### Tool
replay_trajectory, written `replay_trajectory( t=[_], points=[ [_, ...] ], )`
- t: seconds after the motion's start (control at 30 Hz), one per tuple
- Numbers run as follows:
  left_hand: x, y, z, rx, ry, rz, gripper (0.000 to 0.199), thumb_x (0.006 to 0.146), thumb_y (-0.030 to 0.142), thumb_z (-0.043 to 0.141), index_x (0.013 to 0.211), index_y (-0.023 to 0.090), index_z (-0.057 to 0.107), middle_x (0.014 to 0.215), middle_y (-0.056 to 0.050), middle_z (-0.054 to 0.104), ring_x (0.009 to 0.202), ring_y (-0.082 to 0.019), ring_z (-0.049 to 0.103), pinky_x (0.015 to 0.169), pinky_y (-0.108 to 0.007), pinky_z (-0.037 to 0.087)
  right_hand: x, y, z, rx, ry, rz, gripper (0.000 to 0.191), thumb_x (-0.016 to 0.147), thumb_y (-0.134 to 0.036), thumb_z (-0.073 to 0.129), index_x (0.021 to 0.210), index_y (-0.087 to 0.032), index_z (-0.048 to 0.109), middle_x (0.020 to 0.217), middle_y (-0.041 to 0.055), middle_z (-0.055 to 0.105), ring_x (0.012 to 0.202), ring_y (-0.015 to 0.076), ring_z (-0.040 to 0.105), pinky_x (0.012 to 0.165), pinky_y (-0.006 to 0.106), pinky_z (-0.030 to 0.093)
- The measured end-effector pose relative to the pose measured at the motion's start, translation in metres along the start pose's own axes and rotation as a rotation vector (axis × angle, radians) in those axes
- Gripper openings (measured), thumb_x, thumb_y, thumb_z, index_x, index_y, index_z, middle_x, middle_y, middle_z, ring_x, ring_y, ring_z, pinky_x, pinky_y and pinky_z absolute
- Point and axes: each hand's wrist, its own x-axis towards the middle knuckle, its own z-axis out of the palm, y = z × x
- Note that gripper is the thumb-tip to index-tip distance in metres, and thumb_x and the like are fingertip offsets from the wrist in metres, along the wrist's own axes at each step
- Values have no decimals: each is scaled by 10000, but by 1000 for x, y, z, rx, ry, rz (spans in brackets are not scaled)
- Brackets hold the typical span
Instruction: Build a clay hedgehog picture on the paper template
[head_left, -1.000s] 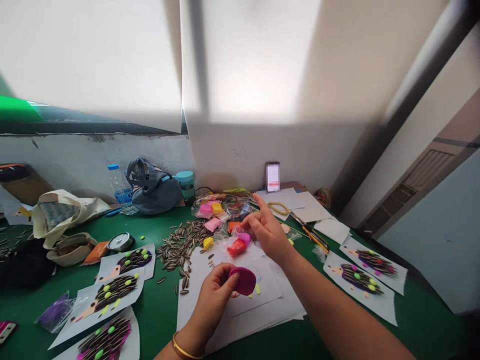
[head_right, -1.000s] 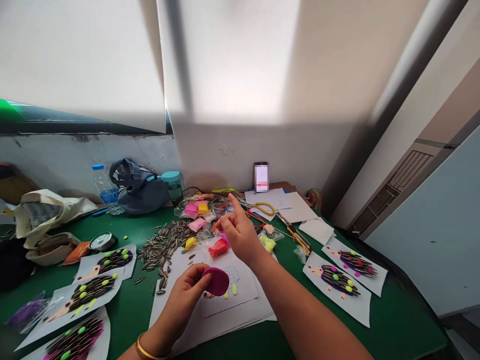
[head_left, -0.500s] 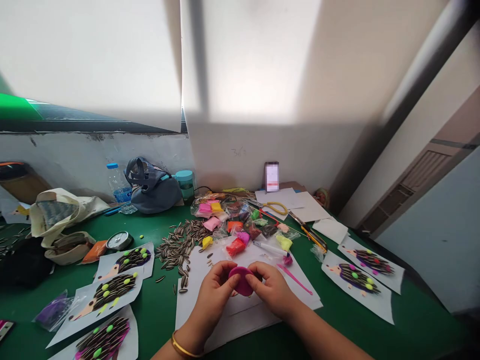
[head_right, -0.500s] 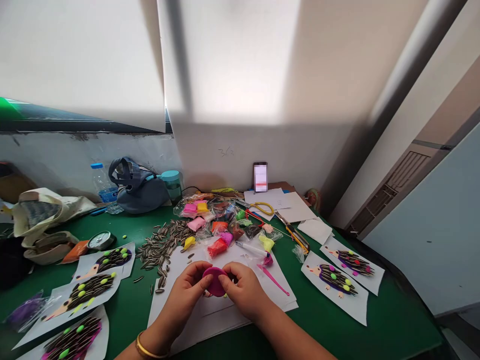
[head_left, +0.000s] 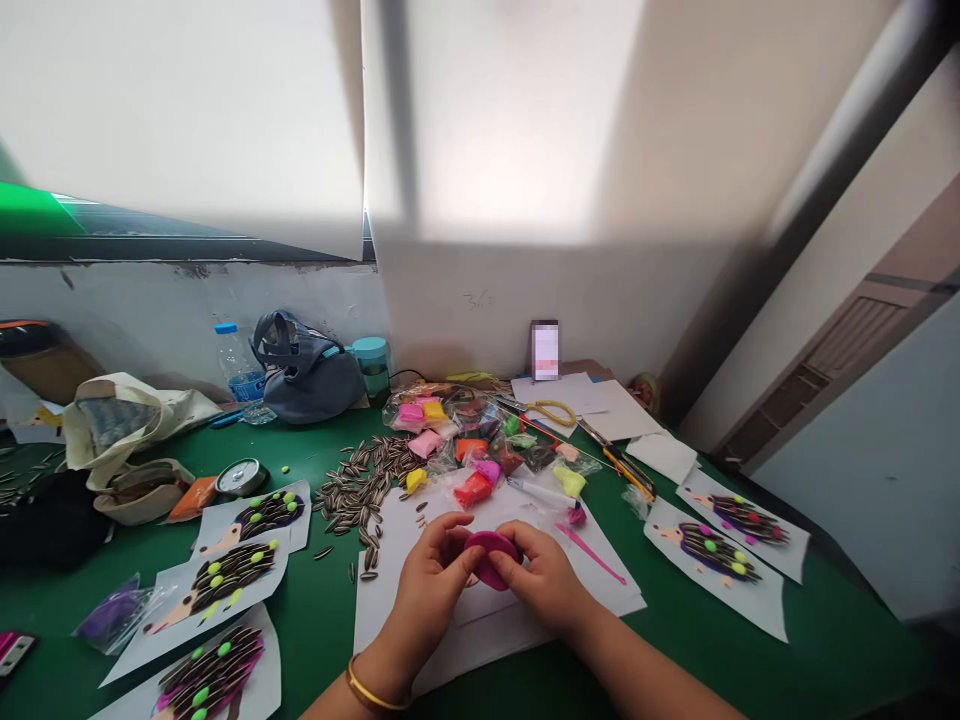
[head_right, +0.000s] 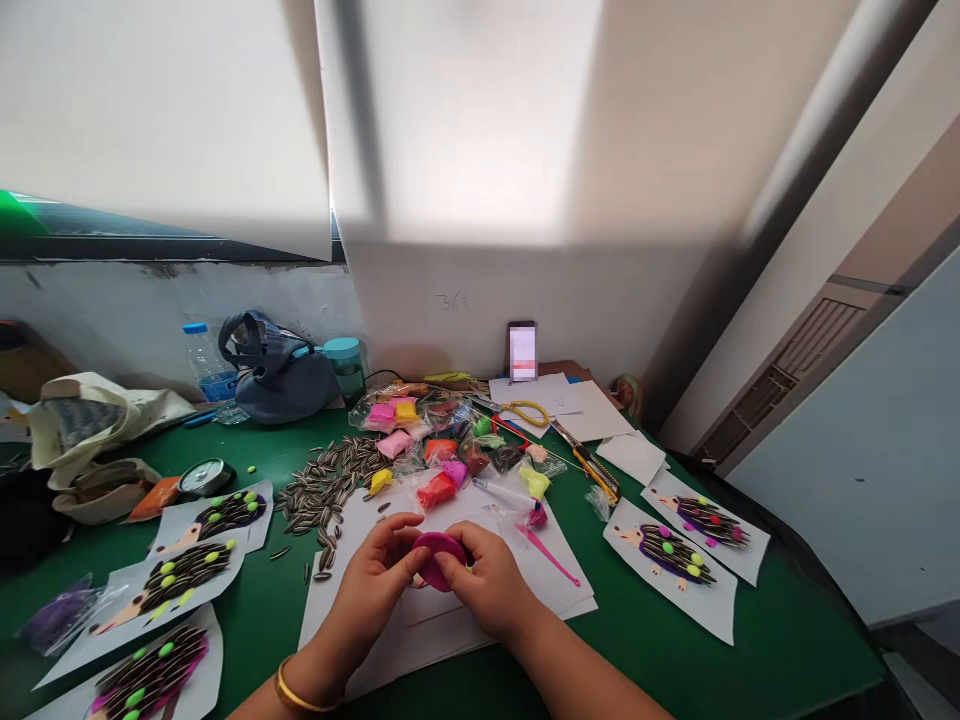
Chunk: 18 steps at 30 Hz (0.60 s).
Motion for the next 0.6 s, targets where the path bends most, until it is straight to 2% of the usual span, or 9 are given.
replay_trajectory(
  t=[0.2, 0.33, 0.4, 0.5, 0.6],
  points=[
    [-1, -2, -1, 112, -12, 10, 311, 702, 411, 775, 914, 189, 724, 883, -73, 716, 807, -235, 649, 659, -310, 529, 0, -2, -1, -10, 5, -14, 188, 872, -362, 567, 861, -187, 634, 796, 21, 635, 743, 173, 558, 665, 274, 431],
    [-2, -3, -2, 196, -28, 113, 339, 767, 356, 735, 1080, 230, 713, 917, -59, 713, 844, -227, 655, 774, -341, 530, 0, -3, 0, -15, -1, -2, 192, 876, -353, 546, 876, -181, 630, 811, 28, 638, 749, 176, 561, 682, 284, 430],
    [-3, -2, -3, 274, -64, 188, 293, 811, 337, 697, 1091, 255, 722, 959, -55, 711, 892, -224, 652, 829, -345, 518, 0, -2, 1, -29, -10, -9, 172, 870, -331, 543, 868, -180, 626, 817, 29, 641, 757, 177, 564, 689, 284, 429],
    [-3, -2, -4, 358, -109, 258, 185, 862, 331, 645, 997, 261, 750, 967, -52, 708, 910, -217, 646, 831, -332, 514, -1, -2, 2, -49, -8, -17, 141, 858, -300, 538, 833, -182, 611, 797, 21, 629, 748, 170, 557, 678, 276, 423],
    [-4, -3, -6, 386, -108, 276, 194, 870, 317, 634, 1026, 263, 736, 956, -45, 700, 873, -204, 644, 797, -324, 521, -1, -2, 2, -55, -4, -13, 140, 858, -297, 533, 817, -182, 603, 785, 17, 622, 738, 166, 553, 665, 270, 420]
  ],
)
